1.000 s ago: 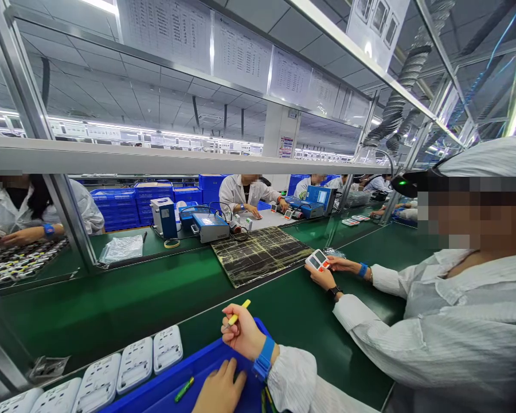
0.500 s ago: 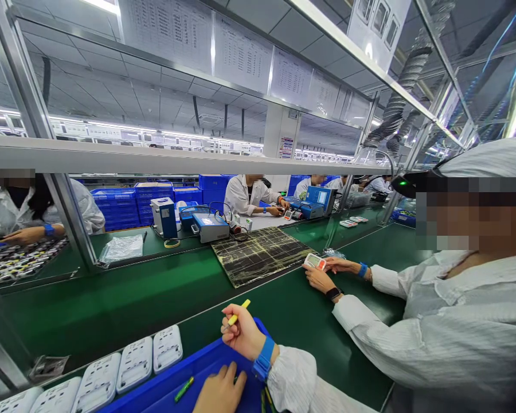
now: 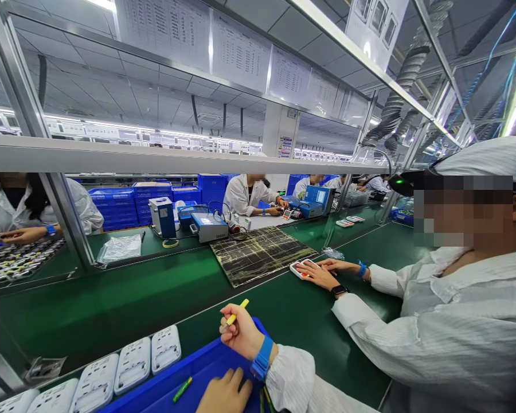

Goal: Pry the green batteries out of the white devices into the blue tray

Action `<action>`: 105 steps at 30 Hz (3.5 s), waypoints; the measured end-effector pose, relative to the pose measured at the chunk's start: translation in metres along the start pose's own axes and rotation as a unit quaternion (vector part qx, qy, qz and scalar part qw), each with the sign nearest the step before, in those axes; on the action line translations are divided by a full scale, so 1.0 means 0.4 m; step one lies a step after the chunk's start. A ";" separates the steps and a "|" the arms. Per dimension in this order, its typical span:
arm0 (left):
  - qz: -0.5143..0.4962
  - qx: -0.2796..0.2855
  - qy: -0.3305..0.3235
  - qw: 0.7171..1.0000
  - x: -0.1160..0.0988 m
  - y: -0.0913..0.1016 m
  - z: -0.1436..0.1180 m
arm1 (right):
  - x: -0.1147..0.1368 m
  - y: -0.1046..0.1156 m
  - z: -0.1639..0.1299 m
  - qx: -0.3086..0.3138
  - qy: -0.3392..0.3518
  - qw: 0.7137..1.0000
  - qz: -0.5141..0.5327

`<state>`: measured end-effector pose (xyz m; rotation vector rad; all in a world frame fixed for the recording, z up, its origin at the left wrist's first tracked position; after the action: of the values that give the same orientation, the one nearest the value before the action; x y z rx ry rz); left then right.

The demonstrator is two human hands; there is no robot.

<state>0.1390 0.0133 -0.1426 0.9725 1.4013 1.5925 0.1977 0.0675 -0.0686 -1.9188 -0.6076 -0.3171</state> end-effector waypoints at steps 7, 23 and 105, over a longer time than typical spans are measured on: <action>0.014 -0.007 -0.021 1.000 -0.012 0.029 0.002 | -0.001 0.004 0.001 0.000 -0.003 1.000 -0.007; -0.065 0.157 0.104 0.980 0.012 0.126 -0.013 | 0.011 -0.008 -0.007 0.020 0.050 0.998 -0.033; -0.210 -0.118 0.207 0.948 0.171 0.370 -0.161 | -0.059 -0.085 -0.198 0.105 0.383 0.718 -0.572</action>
<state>0.0425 0.0385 0.0015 0.1757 1.5225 1.6349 0.1636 0.0001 -0.0209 -0.7921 -1.1068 -1.6455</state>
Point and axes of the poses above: each hand's wrist, its own z-axis towards the middle knuckle, its own y-axis out of the back of the hand, x = y × z, the point moved 6 cm from there along z, towards the middle knuckle, and after that the axes turned 4 degrees about y, right-handed, at the moved point
